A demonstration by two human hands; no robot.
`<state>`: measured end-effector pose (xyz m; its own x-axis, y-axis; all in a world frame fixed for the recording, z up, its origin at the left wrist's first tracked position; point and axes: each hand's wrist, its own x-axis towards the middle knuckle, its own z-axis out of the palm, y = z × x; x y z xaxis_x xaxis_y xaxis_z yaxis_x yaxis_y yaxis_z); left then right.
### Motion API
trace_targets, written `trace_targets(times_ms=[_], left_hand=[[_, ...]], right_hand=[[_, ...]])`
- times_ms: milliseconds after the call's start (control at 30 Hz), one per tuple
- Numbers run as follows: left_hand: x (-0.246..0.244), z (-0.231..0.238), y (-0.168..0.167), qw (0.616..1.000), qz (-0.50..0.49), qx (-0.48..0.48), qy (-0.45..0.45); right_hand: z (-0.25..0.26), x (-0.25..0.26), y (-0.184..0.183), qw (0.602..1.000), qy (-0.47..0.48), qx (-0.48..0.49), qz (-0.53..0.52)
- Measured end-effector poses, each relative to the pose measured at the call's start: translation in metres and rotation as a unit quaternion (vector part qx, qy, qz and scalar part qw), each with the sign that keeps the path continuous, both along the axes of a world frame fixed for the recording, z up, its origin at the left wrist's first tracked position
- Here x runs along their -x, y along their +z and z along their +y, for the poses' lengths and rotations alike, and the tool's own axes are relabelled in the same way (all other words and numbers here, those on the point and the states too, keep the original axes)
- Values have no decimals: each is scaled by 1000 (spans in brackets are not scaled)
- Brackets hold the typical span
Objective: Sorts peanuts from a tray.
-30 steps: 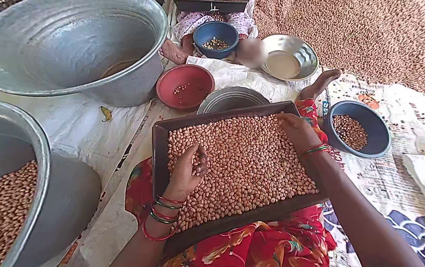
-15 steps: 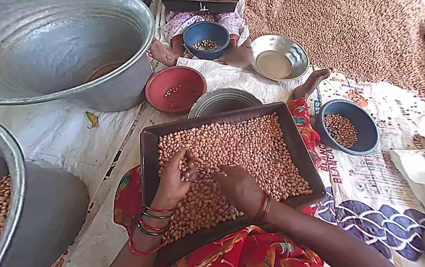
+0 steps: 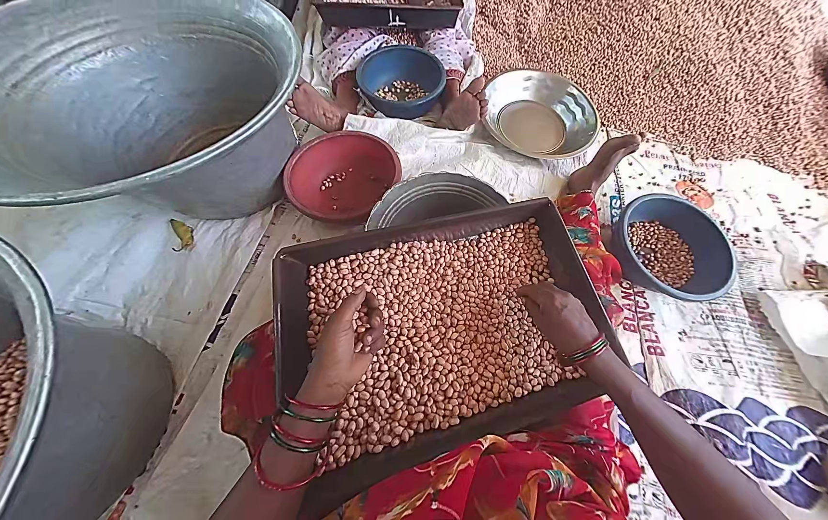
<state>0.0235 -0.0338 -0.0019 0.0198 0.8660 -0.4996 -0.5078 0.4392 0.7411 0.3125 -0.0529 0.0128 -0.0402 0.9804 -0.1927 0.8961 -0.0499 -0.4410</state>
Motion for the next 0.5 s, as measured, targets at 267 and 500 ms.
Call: trace_targets(times_ms=[267, 500], left_hand=[[2, 0, -1, 1000, -2, -2, 6], [3, 2, 1, 1000, -7, -1, 4]], right_hand=[[10, 17, -6, 998, 63, 27, 10], [5, 31, 7, 974, 128, 187, -24]])
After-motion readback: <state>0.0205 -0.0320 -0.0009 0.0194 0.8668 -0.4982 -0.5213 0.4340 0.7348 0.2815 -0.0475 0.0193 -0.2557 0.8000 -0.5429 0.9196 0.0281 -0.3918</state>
